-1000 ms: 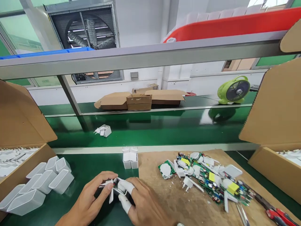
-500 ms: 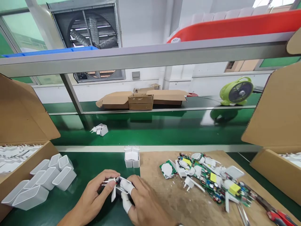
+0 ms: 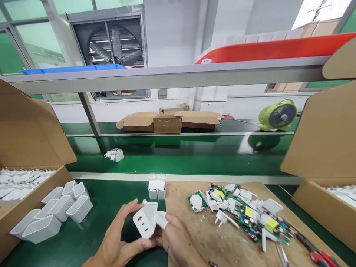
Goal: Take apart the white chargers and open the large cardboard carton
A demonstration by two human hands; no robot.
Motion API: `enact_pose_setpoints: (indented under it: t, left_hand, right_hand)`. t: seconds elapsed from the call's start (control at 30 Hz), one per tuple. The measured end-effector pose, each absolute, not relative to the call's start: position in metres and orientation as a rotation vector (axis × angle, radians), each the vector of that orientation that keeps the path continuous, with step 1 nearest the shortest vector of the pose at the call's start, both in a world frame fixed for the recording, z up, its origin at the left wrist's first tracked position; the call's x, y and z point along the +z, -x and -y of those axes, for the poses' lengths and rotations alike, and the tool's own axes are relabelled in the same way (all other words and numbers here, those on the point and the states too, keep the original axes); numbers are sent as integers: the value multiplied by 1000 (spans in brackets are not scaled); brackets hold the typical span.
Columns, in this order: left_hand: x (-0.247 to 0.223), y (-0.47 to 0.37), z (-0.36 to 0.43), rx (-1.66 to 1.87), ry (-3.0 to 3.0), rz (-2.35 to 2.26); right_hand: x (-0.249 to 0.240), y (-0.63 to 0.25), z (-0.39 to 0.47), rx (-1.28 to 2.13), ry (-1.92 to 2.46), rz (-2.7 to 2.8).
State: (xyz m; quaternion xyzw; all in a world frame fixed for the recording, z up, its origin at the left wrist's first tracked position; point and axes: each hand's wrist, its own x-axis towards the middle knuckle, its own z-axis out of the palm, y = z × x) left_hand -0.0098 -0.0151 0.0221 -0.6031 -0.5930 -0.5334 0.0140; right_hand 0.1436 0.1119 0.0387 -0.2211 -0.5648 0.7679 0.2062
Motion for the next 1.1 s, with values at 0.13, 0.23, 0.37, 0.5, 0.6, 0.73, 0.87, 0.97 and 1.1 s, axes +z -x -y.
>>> enact_pose_setpoints:
  t: [0.13, 0.23, 0.37, 0.5, 0.6, 0.73, 0.87, 0.97, 1.1]
  left_hand:
    - [33, 14, 14, -1626, 1940, 1785]
    - [36, 16, 13, -1534, 1986, 1834]
    - [31, 17, 13, -1562, 1929, 1825]
    - [28, 16, 12, -1543, 1892, 1883]
    - [29, 12, 10, -1543, 1888, 1881]
    - [33, 7, 9, -1423, 1895, 1780]
    - [34, 6, 10, -1267, 1944, 1712]
    - [33, 4, 8, -1304, 1926, 1720]
    - [30, 1, 6, -1298, 1828, 1781]
  right_hand:
    - [35, -148, -116, 1871, 580, 1775]
    - [35, -157, -115, 1224, 486, 2164]
    - [33, -166, -109, 679, 537, 2392]
    - [24, -166, -107, 558, 649, 2426]
    - [19, -163, -108, 586, 655, 2427]
    - [16, -162, -109, 725, 589, 2439]
    - [18, -166, -109, 745, 548, 2468]
    - [26, -169, -105, 748, 581, 2513]
    - [39, -172, -98, 728, 595, 2510]
